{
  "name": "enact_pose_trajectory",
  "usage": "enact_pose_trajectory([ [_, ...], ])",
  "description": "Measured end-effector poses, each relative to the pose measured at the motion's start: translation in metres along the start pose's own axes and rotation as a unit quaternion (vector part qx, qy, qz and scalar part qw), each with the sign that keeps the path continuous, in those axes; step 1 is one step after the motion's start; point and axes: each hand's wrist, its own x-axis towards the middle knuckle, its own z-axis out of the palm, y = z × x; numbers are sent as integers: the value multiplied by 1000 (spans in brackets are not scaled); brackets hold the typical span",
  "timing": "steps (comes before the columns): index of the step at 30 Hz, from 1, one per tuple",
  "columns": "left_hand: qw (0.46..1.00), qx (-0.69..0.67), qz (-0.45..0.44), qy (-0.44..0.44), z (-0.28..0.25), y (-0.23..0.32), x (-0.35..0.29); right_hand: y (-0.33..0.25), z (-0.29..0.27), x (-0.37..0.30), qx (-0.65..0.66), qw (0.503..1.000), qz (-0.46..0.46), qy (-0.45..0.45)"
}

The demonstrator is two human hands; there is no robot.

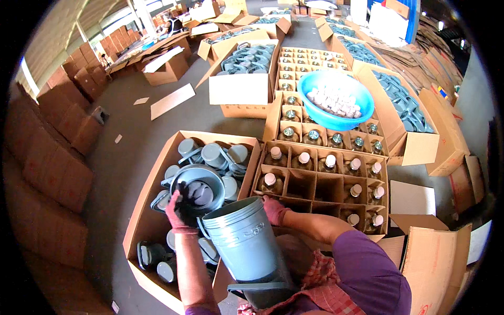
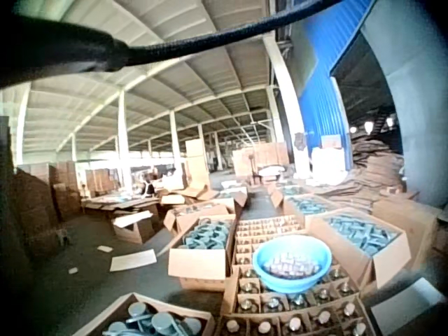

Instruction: The person assembles thermoses by inserting glass liners and plastic interior components into blue shells, screws on caps, and places the finished items into cardboard boxes.

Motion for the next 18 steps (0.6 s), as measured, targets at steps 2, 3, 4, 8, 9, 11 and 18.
enact_pose_trajectory([
  [2, 999, -35, -8, 5, 3, -20, -3, 17, 37, 3, -25, 999, 5, 33],
  [3, 998, -53, -27, 10, 17, -38, -2, 53, 77, -3, -115, 992, -29, 51],
  [4, 998, -52, -25, -6, 8, -49, 5, 65, 94, -1, 10, 997, -13, 80],
  [8, 999, 33, 29, 26, -16, -65, -11, 48, 44, 4, 140, 987, 22, 73],
  [9, 999, 30, 12, -6, -30, -63, -19, 23, -13, 5, 64, 997, 3, 35],
  [11, 977, -52, -205, -32, -15, -67, -46, 13, -100, 2, 73, 995, 23, 60],
  [18, 959, -140, -224, -106, 11, -133, -60, -22, -299, 9, 262, 932, 27, 248],
])
